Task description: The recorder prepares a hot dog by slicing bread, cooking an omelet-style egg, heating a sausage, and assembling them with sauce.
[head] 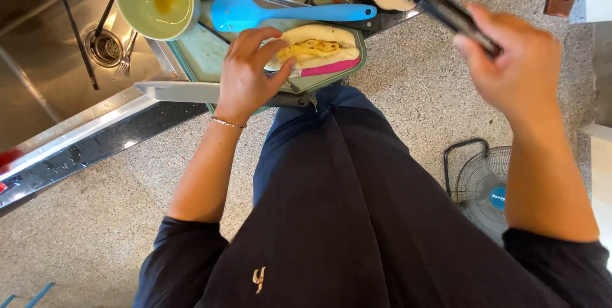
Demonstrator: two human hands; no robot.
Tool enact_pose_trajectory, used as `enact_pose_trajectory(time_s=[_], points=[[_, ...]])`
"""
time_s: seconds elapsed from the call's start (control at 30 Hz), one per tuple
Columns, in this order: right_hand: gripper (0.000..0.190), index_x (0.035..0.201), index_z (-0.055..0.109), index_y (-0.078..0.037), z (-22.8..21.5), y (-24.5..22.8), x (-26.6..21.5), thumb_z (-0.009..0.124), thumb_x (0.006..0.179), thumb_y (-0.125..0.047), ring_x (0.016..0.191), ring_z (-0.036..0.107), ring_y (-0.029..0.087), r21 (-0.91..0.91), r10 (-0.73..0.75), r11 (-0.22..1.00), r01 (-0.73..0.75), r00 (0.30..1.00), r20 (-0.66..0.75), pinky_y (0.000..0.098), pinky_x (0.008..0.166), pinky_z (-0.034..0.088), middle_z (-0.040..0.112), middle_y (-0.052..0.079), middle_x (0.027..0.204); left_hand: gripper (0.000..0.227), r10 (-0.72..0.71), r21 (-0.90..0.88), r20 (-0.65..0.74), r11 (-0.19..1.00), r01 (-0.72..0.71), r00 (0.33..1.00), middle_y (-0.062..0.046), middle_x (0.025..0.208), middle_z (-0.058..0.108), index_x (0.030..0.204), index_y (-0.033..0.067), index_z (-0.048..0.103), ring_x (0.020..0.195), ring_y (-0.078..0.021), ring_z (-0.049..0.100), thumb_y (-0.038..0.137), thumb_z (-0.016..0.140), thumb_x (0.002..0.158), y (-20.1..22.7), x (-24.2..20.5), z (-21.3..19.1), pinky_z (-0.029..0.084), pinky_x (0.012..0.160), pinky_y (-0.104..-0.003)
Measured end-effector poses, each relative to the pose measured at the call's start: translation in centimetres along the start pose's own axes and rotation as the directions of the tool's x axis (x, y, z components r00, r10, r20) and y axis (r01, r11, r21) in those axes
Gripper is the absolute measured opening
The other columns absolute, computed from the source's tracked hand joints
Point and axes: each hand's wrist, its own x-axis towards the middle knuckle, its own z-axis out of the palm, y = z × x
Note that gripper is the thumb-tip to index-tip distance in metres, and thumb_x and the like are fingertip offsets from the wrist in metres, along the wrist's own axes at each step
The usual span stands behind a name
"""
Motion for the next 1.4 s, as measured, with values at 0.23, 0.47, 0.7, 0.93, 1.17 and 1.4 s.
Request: enact_pose_trajectory(time_s=[0.23,0.47,0.7,0.93,1.17,1.4], points=[[0.034,0.132,0.075,-0.010,2.9,1.6,4.3,0.077,0.102,-0.026,0.061,0.064,0.020,-0.167,0.099,0.982,-0.085,0.992,0.080,0.0340,0.053,0.046,0.075,0.010,0.092,0.020,0.040,0.124,-0.007,0.992,-0.039,0.999,-0.002,0.124,0.063,0.110,0.0117,0.076,0.112,-0.0264,0.056,0.013,0.081,0.090,-1.9,5.1,0.0,0.044,0.095,-0.042],[0.042,0.135,0.075,-0.015,4.4,1.8,5.7,0.079,0.098,-0.035,0.078,0.069,0.029,-0.163,0.114,0.983,-0.083,0.974,0.194,0.0396,0.068,0.052,0.075,0.011,0.100,0.003,0.206,0.348,0.210,0.897,-0.271,0.956,0.003,0.110,0.061,0.087,0.0205,0.078,0.112,-0.0224,0.054,0.021,0.081,0.088,-6.5,6.6,0.7,0.040,0.093,-0.043],[0.042,0.135,0.074,-0.016,6.3,1.0,5.9,0.076,0.099,-0.038,0.074,0.070,0.025,-0.370,0.108,0.928,-0.045,0.983,0.151,0.0379,0.064,0.053,0.075,0.006,0.093,0.009,0.208,0.275,0.204,0.926,-0.259,0.957,0.000,0.105,0.059,0.093,0.0232,0.080,0.107,-0.0239,0.055,0.016,0.080,0.088,-5.6,5.5,-0.1,0.040,0.091,-0.043],[0.037,0.138,0.072,-0.017,4.9,-0.2,4.8,0.076,0.103,-0.028,0.058,0.059,0.017,-0.119,0.319,0.946,-0.302,0.931,0.177,0.0346,0.056,0.044,0.071,0.006,0.083,0.025,0.028,0.035,-0.012,0.999,-0.027,1.000,-0.005,0.115,0.063,0.119,0.0099,0.074,0.106,-0.0279,0.057,0.010,0.079,0.094,-2.5,0.6,-3.6,0.043,0.091,-0.042],[0.036,0.139,0.072,-0.008,0.5,-2.4,2.6,0.080,0.105,-0.011,0.065,0.057,0.015,0.013,0.134,0.991,-0.135,0.990,0.038,0.0290,0.055,0.040,0.069,0.008,0.088,0.025,-0.121,-0.061,-0.014,0.991,0.120,0.993,-0.006,0.114,0.067,0.113,0.0100,0.075,0.108,-0.0274,0.061,0.013,0.083,0.090,-1.7,-3.9,-2.5,0.044,0.093,-0.042],[0.032,0.125,0.074,-0.012,2.4,-5.1,0.8,0.082,0.095,-0.015,0.075,0.064,0.011,-0.276,-0.300,0.905,0.324,0.946,0.124,0.0226,0.060,0.044,0.073,0.001,0.100,0.027,-0.081,-0.020,-0.043,0.997,0.080,0.996,-0.005,0.113,0.068,0.107,0.0098,0.075,0.107,-0.0285,0.061,0.016,0.087,0.084,-1.2,-4.2,-1.8,0.044,0.096,-0.044]])
